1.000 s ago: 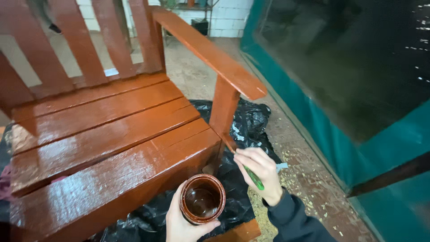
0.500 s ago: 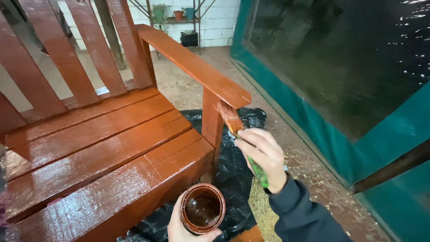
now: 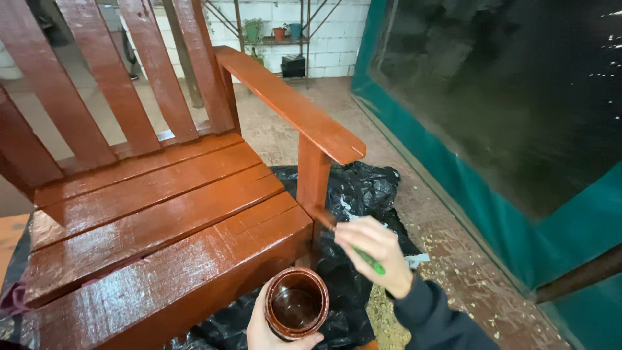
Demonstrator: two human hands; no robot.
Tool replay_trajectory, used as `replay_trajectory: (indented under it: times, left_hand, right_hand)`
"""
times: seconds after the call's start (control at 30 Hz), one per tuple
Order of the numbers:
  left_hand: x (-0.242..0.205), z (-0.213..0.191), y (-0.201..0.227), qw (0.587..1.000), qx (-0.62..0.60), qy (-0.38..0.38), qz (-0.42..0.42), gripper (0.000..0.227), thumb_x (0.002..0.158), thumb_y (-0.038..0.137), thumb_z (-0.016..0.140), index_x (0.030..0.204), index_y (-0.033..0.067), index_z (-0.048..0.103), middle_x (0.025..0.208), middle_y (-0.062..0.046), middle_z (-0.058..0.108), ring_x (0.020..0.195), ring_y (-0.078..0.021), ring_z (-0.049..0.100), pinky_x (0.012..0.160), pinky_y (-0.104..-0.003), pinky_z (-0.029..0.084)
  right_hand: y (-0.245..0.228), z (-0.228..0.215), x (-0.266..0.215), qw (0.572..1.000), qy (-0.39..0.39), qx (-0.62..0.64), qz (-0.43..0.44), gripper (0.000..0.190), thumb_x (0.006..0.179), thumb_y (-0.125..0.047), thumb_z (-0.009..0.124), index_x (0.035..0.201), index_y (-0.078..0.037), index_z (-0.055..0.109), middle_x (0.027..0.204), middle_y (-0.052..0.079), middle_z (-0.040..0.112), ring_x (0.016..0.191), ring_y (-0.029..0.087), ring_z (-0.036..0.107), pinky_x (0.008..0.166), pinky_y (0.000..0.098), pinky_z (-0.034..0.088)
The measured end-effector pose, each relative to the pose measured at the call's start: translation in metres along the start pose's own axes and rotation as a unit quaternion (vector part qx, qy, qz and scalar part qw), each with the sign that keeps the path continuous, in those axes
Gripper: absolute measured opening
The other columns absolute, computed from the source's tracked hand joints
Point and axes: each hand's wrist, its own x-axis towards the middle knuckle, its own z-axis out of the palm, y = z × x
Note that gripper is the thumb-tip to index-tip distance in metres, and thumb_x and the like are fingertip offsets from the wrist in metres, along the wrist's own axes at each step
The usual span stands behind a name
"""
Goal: The person applies a dark brown wood stain to a wooden armchair using a paintbrush. They systematically cover the seat slats, armrests, and legs, dipping the brush into a container of stain as needed.
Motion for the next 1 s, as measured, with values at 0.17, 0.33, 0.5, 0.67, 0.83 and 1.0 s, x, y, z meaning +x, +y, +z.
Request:
replay_trajectory:
  times: [0.17,0.33,0.5,0.67,0.83,1.0]
  left_hand:
    - [-0.007,0.012,0.004,0.999,0.023,0.028,-0.029,0.113,0.032,0.016,0.11,0.135,0.0193,0.065,0.132,0.0,0.079,0.125,-0.0179,0.072,0.114,-0.034,0.049]
    - [-0.013,0.021,-0.004,0.999,-0.003,0.048,0.016,0.113,0.032,0.017,0.111,0.135,0.0141,0.065,0.13,-0.004,0.079,0.123,-0.019,0.072,0.112,-0.035,0.05]
    - [-0.018,0.032,-0.009,0.994,-0.002,0.097,0.044,0.11,0.031,0.014,0.11,0.133,0.0131,0.067,0.128,-0.004,0.079,0.121,-0.018,0.073,0.111,-0.032,0.048]
    - [-0.015,0.038,-0.022,0.982,0.028,0.139,0.126,0.119,0.036,0.031,0.107,0.14,0.0059,0.057,0.137,-0.009,0.07,0.129,-0.0189,0.064,0.113,-0.035,0.043]
    - [-0.014,0.042,0.016,0.98,0.035,0.13,0.145,0.111,0.045,0.042,0.1,0.141,0.0069,0.055,0.138,-0.009,0.069,0.13,-0.0228,0.064,0.11,-0.038,0.048]
    - [-0.013,0.046,0.011,0.983,0.065,0.126,0.12,0.108,0.044,0.034,0.1,0.14,0.0119,0.056,0.135,-0.006,0.07,0.127,-0.0216,0.065,0.107,-0.037,0.049]
  right_hand:
    - [0.001,-0.032,0.044,0.996,0.04,-0.053,-0.06,0.008,0.092,-0.001,0.075,0.1,0.001,0.074,0.103,0.015,0.075,0.091,0.029,0.071,0.088,0.0407,0.059]
    - [0.007,-0.038,0.052,0.984,0.078,-0.098,-0.125,0.003,0.094,0.004,0.072,0.096,0.002,0.073,0.106,0.018,0.072,0.094,0.035,0.069,0.087,0.0427,0.059]
    - [0.016,-0.014,0.004,0.992,0.036,-0.089,-0.077,0.018,0.094,0.0,0.072,0.112,-0.001,0.071,0.12,0.017,0.07,0.108,0.036,0.067,0.095,0.0445,0.058]
    - [0.023,0.008,-0.035,0.998,0.019,-0.04,-0.054,0.008,0.093,-0.001,0.073,0.101,-0.003,0.074,0.109,0.011,0.074,0.098,0.03,0.07,0.09,0.0398,0.059]
    - [0.039,0.003,-0.041,0.996,-0.048,0.069,-0.03,0.013,0.093,-0.005,0.073,0.104,0.001,0.075,0.107,0.015,0.076,0.096,0.029,0.073,0.092,0.0408,0.059]
    - [0.054,-0.015,-0.015,0.994,0.014,0.011,-0.106,0.015,0.087,0.0,0.08,0.102,-0.001,0.076,0.108,0.016,0.076,0.095,0.029,0.07,0.09,0.0407,0.059]
